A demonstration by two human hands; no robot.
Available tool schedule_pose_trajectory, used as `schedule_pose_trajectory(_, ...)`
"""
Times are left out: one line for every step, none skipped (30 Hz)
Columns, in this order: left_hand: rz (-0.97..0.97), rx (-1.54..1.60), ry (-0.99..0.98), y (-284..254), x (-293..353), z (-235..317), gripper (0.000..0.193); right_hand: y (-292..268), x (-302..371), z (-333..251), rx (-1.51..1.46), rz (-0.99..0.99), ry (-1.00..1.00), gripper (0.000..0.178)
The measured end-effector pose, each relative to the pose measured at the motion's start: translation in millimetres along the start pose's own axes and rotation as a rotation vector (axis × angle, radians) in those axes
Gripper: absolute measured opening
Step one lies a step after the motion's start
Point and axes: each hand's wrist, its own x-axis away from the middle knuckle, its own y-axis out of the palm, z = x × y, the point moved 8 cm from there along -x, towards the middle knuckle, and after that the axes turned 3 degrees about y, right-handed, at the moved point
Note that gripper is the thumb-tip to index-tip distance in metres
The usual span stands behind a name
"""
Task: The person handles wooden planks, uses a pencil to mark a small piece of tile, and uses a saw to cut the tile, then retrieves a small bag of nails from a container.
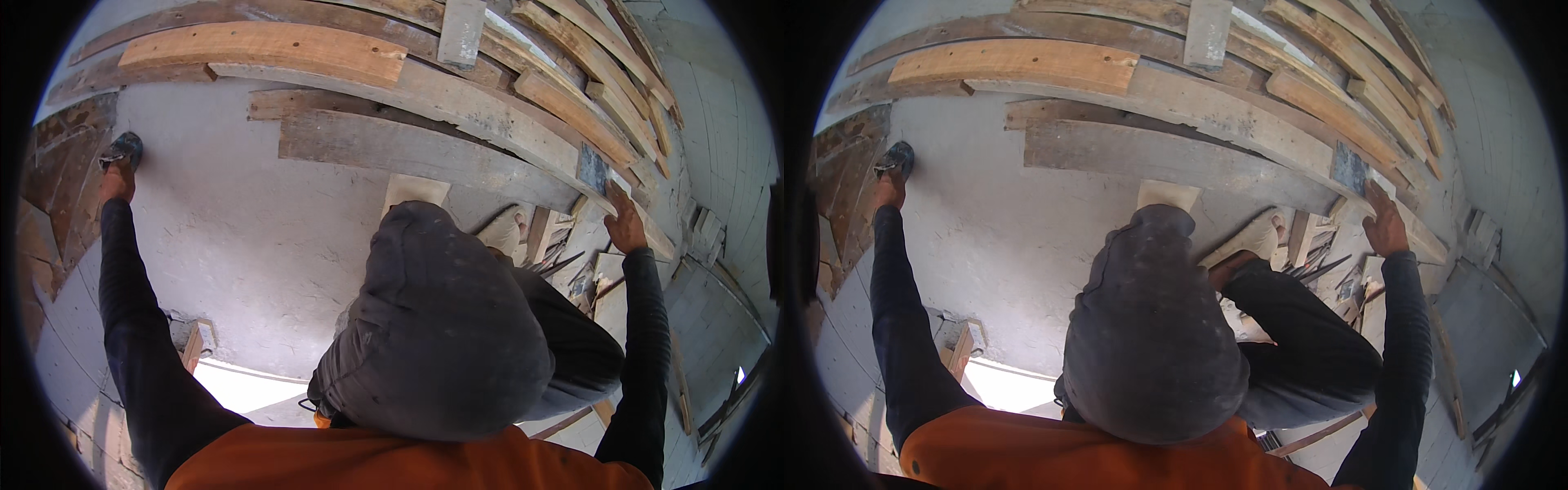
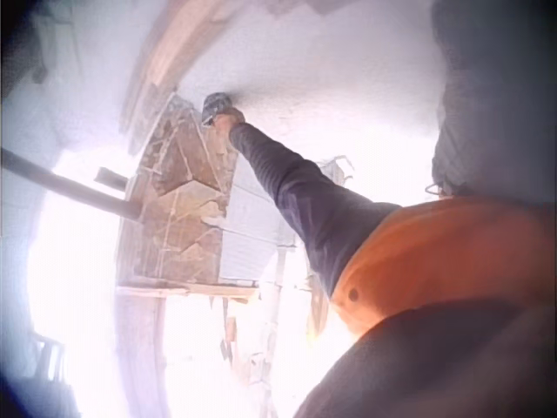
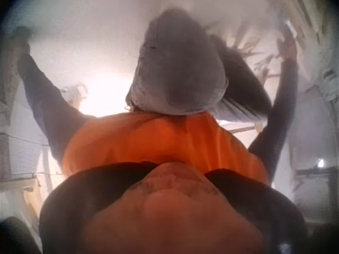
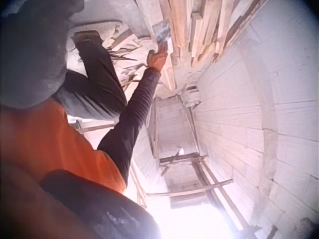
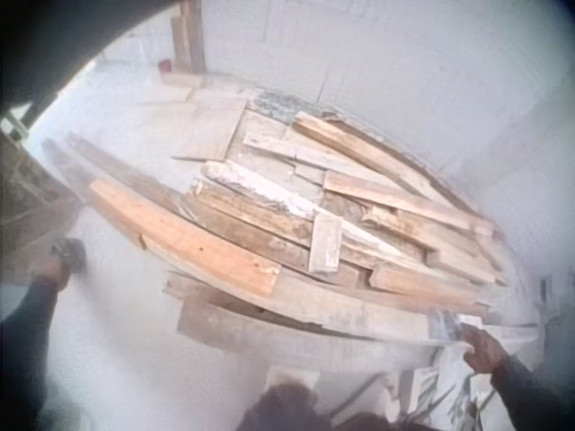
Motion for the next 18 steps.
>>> schedule_pose_trajectory(0.016,-0.035,0.082,-11.7,21.3,-25.9,0.058,3.3,-17.4,-5.5,0.011,0.023,-0.071,0.081)
schedule_pose_trajectory(0.148,0.176,0.245,-21.2,45.6,1.3,0.054,0.2,-22.4,-11.2,0.047,0.044,-0.110,0.080)
schedule_pose_trajectory(0.132,0.096,0.251,-20.0,71.8,12.1,0.048,-1.2,-32.9,-20.1,0.049,0.037,-0.091,0.079)
schedule_pose_trajectory(0.136,0.033,0.267,-24.8,99.0,30.9,0.042,-4.0,-38.5,-23.9,0.048,0.032,-0.082,0.078)
schedule_pose_trajectory(0.142,-0.027,0.288,-31.7,124.3,54.3,0.036,-6.6,-36.5,-16.8,0.073,0.042,-0.075,0.077)
schedule_pose_trajectory(0.171,-0.061,0.344,-44.7,148.3,114.0,0.030,-5.2,-27.5,-9.0,0.096,0.055,-0.053,0.076)
schedule_pose_trajectory(0.165,0.016,0.357,-62.2,175.4,157.4,0.026,-1.4,-35.0,-14.3,0.103,0.066,-0.074,0.076)
schedule_pose_trajectory(0.158,0.032,0.372,-83.7,205.3,200.9,0.024,1.5,-31.8,-8.2,0.044,0.062,-0.065,0.076)
schedule_pose_trajectory(0.222,0.082,0.436,-103.8,234.1,236.1,0.022,4.2,-30.2,-8.5,0.037,0.099,-0.121,0.077)
schedule_pose_trajectory(0.191,0.094,0.439,-111.5,252.6,261.3,0.020,9.9,-31.3,-6.5,0.054,0.086,-0.127,0.081)
schedule_pose_trajectory(0.219,0.107,0.504,-112.7,265.6,282.6,0.021,20.3,-26.9,5.0,0.015,0.077,-0.099,0.084)
schedule_pose_trajectory(0.170,0.100,0.548,-114.8,277.5,304.5,0.023,30.1,-24.3,17.7,0.043,0.085,-0.130,0.086)
schedule_pose_trajectory(0.168,0.100,0.567,-115.1,295.0,318.9,0.024,32.6,-27.5,14.5,0.040,0.077,-0.099,0.086)
schedule_pose_trajectory(0.127,0.151,0.588,-106.4,307.6,327.5,0.025,29.8,-28.0,9.7,-0.009,0.063,-0.118,0.086)
schedule_pose_trajectory(0.149,0.152,0.605,-100.8,319.4,336.3,0.025,26.3,-31.6,4.2,-0.010,0.035,-0.107,0.085)
schedule_pose_trajectory(0.169,0.154,0.628,-101.8,329.8,345.2,0.025,23.5,-32.5,1.2,-0.013,0.036,-0.106,0.081)
schedule_pose_trajectory(0.168,0.244,0.609,-104.4,332.4,348.2,0.025,19.3,-35.3,-1.7,0.010,0.042,-0.121,0.079)
schedule_pose_trajectory(0.163,0.335,0.603,-110.4,334.6,353.5,0.024,18.7,-35.9,0.6,0.030,0.045,-0.125,0.078)
